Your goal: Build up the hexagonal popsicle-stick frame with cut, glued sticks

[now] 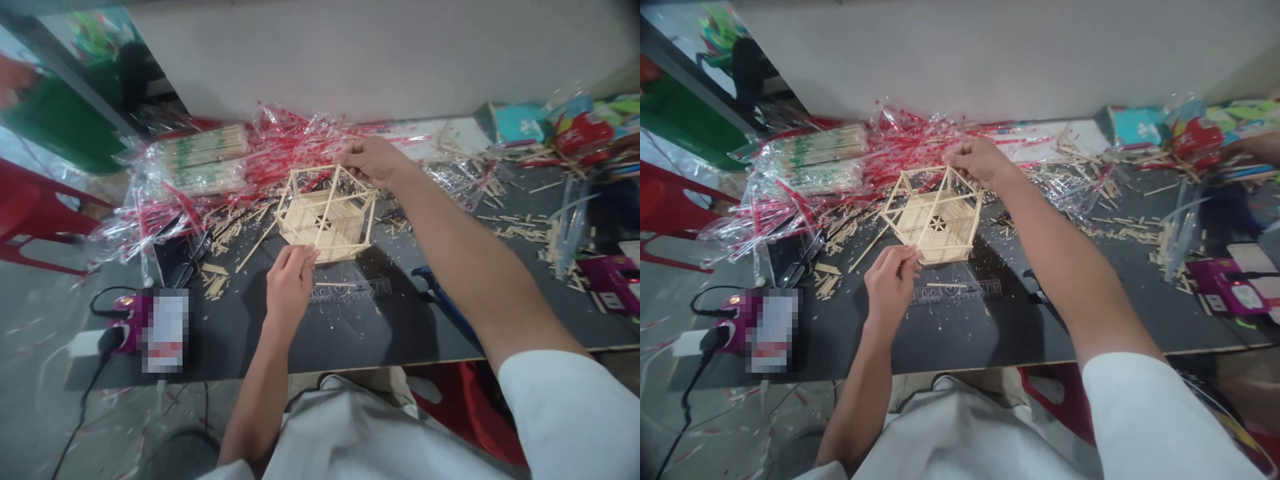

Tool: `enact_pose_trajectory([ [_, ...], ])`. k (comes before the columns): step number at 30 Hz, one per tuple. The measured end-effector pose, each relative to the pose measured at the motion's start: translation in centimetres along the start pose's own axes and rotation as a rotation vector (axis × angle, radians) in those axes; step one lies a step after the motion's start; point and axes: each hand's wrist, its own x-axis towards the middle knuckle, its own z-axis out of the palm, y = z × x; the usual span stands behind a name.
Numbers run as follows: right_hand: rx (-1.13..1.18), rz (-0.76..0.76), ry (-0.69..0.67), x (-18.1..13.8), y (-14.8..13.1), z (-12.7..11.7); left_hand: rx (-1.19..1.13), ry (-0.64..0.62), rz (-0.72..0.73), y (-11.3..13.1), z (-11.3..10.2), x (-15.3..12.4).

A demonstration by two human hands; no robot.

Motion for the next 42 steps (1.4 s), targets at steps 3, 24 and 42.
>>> enact_pose_trajectory([
  [3, 0.012, -0.022, 0.025, -0.1, 0.1, 0.1, 0.013, 0.005, 0.007, 0.0, 0.1, -0.1],
  [24, 0.031, 0.000, -0.028, -0.5, -0.1, -0.3, -0.138, -0.084, -0.347, 1.6, -1.1, 1.0],
  [42, -0.220, -0.148, 0.042, -0.8, -0.3, 0.3, 0.396, -0.124, 0.083, 3.2, -1.9, 1.1],
])
